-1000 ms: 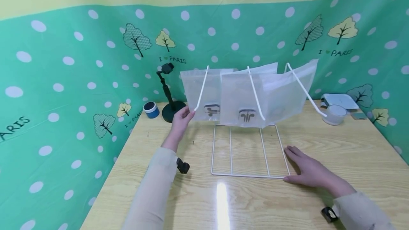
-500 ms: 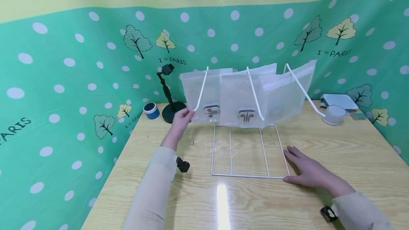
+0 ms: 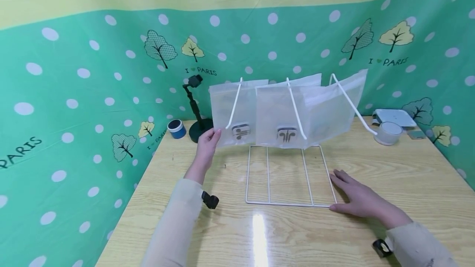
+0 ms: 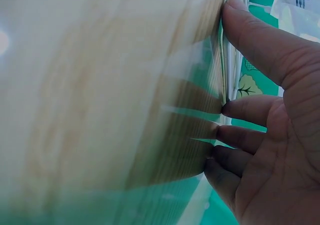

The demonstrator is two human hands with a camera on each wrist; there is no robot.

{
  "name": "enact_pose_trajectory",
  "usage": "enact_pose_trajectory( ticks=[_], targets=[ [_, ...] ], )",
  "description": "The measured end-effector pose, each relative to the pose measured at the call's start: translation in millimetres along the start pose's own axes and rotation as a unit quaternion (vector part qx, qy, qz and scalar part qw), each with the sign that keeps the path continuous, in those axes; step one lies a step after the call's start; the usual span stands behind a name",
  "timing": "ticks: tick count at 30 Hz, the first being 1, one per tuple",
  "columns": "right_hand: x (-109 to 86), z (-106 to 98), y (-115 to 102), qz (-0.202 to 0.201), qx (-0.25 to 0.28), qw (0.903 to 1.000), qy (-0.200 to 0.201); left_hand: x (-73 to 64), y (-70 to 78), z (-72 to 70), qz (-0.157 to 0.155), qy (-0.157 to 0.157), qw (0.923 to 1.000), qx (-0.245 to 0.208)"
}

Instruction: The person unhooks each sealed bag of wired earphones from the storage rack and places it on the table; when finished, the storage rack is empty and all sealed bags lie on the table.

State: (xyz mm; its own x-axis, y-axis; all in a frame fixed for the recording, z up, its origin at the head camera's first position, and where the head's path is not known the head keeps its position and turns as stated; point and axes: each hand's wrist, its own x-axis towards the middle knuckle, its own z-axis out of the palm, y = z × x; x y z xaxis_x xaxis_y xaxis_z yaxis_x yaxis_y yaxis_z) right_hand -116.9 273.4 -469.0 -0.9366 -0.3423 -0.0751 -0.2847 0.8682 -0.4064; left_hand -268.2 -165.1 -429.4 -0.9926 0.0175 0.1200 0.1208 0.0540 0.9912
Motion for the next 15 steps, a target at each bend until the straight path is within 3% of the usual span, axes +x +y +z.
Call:
enact_pose_trajectory(
  ticks=[15],
  targets=[
    [-0.6, -0.4, -0.6, -0.005, -0.004, 1.0, 0.004, -23.5, 6.8, -4.4, 0.023, 0.033, 0.9989, -0.023]
  ],
)
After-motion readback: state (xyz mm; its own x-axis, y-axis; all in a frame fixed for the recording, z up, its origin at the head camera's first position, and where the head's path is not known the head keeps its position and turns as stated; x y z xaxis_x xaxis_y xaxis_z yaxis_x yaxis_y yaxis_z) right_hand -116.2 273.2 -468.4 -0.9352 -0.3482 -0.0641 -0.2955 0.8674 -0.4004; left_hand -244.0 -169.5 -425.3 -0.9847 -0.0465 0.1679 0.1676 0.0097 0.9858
